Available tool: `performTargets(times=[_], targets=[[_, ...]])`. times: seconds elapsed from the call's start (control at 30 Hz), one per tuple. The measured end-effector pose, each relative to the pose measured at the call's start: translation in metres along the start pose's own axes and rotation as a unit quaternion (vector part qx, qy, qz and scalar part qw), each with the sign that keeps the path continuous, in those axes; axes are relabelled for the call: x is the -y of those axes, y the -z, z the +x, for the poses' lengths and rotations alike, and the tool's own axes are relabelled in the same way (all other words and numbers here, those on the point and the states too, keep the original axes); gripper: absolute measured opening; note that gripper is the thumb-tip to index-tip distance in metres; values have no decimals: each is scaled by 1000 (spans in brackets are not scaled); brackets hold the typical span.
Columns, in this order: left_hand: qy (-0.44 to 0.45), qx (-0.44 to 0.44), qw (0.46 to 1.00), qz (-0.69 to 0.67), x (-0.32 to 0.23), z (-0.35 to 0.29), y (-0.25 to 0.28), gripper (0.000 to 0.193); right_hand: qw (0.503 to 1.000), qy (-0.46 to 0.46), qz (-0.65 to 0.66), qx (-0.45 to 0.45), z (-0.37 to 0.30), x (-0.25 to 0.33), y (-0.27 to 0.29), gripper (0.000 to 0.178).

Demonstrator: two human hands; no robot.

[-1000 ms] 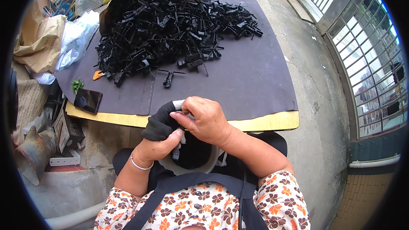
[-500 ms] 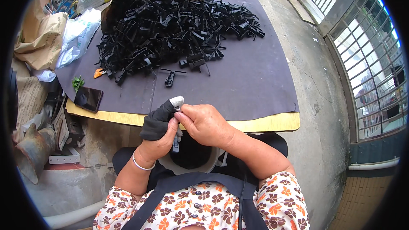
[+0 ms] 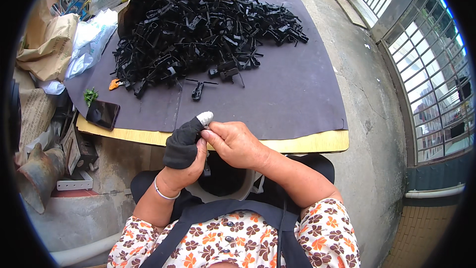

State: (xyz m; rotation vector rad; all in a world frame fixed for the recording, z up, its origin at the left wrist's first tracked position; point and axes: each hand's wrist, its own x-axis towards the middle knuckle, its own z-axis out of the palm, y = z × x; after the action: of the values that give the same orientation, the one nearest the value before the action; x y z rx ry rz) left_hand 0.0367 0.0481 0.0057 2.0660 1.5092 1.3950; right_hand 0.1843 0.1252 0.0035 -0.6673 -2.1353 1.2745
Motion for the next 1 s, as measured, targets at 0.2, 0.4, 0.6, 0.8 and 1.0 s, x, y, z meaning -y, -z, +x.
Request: performTargets(times=[0.2,0.4,0.6,0.8,1.0], targets=[[237,7,916,-324,1,1,10,37,991,-52,-104,66,2,10,23,18],[273,-11,891,-363,1,5,12,41,980,136,-143,3,2,-2,28,16],[123,75,952,-272,12,-2,4,37,997,63,-31,14,1,3,25,12],[215,111,921,-304,3,-1,10,27,997,-43,37,61,0,3,24,17],[215,67,924,-310,3,-2,8,26,996,14,-1,88,2,6,20,26]])
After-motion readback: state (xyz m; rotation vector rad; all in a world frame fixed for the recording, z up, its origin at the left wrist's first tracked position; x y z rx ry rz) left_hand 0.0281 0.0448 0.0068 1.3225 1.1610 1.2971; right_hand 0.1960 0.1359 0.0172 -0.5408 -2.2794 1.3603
